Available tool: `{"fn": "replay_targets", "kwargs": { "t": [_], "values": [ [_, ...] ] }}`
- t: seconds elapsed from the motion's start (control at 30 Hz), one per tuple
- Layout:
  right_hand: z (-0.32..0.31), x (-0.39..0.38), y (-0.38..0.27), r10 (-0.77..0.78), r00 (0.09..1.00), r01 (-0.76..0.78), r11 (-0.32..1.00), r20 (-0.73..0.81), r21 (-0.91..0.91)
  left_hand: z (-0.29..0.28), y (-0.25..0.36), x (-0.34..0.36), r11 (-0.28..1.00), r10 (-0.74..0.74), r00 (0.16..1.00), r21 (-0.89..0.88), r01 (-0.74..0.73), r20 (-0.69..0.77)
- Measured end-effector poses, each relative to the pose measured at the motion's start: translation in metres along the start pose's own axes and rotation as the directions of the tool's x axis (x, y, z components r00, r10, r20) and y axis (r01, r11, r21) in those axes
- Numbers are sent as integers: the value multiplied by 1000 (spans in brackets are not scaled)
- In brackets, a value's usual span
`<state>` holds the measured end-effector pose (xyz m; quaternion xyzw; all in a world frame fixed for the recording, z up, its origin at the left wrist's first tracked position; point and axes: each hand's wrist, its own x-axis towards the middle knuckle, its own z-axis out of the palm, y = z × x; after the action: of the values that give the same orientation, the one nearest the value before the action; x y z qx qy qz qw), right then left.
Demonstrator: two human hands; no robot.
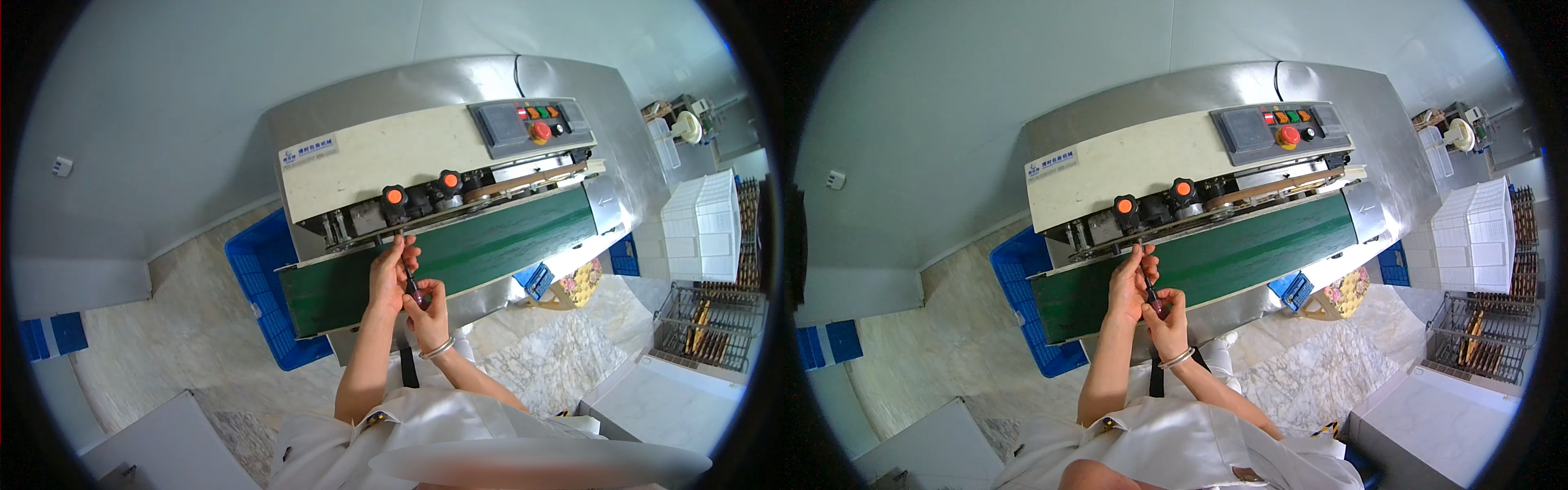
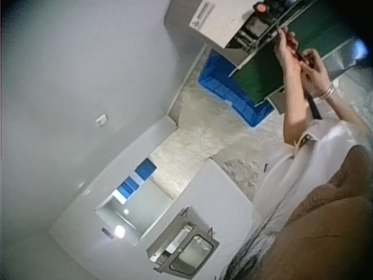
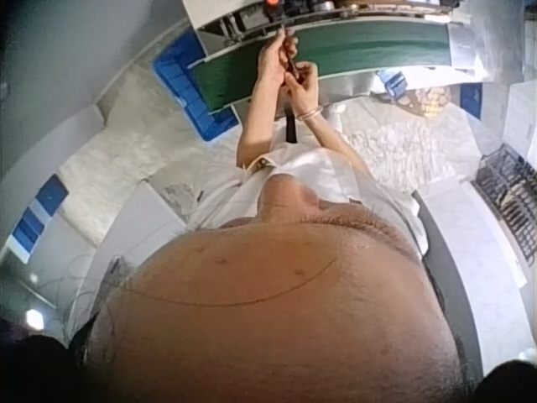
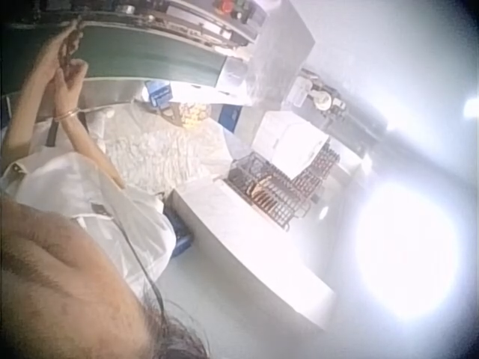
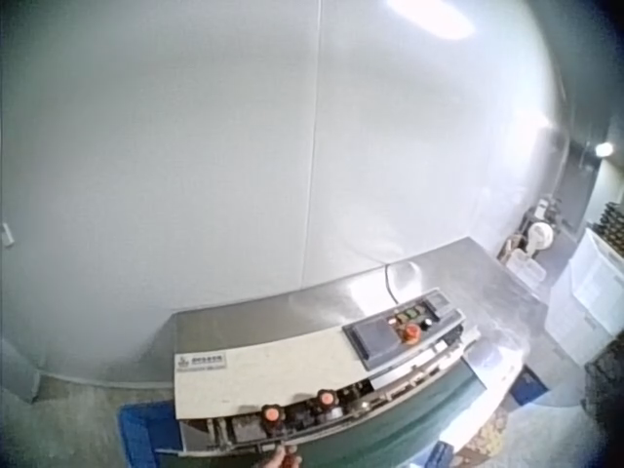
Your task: Using a screwdriver to repair or adjust a small conveyor belt machine in a pastry shop.
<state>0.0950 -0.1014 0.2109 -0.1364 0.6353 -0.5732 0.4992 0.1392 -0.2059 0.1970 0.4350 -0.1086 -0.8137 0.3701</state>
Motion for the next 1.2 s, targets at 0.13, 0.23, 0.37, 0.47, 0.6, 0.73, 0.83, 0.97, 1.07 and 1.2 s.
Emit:
{"fn": "replay_targets", "kwargs": {
  "t": [0.13, 0.23, 0.37, 0.47, 0.6, 0.73, 0.83, 0.97, 1.07, 1.2],
  "values": [
    [0, -1, -5, 151, 986, -167, 937, 76, 306, 0, 3, 4, 1000, -16, 999, 18, 15, 34],
    [-7, 2, -22, 271, 947, -320, 849, 174, 421, 2, 4, 5, 1000, 8, 998, -5, -8, 64],
    [-8, 2, -14, 180, 968, -228, 921, 173, 317, 1, 3, 1, 999, 3, 999, -41, -1, 55],
    [-5, 2, -10, 147, 975, -192, 934, 164, 301, 3, 3, -1, 998, -3, 999, -63, 6, 38],
    [-2, 2, -5, 128, 983, -165, 934, 135, 318, 3, -1, -1, 998, -2, 1000, -62, 2, 7],
    [1, 1, -3, 67, 993, -91, 956, 93, 280, 2, 2, 0, 1000, 5, 1000, 7, -5, 31],
    [2, 4, 1, -63, 997, 56, 990, 49, 130, 5, 5, 0, 998, 20, 1000, 58, -20, 11],
    [-7, 19, 15, -233, 973, 233, 971, 6, -59, 3, 4, 6, 998, 55, 998, 6, -56, 22],
    [-2, 10, 0, -135, 991, 134, 988, 6, 73, 2, 3, 7, 998, 67, 998, -2, -67, 20],
    [0, 8, -15, 151, 988, -143, 877, 18, 459, 6, 3, 3, 998, 55, 998, -8, -55, 11]
  ]
}}
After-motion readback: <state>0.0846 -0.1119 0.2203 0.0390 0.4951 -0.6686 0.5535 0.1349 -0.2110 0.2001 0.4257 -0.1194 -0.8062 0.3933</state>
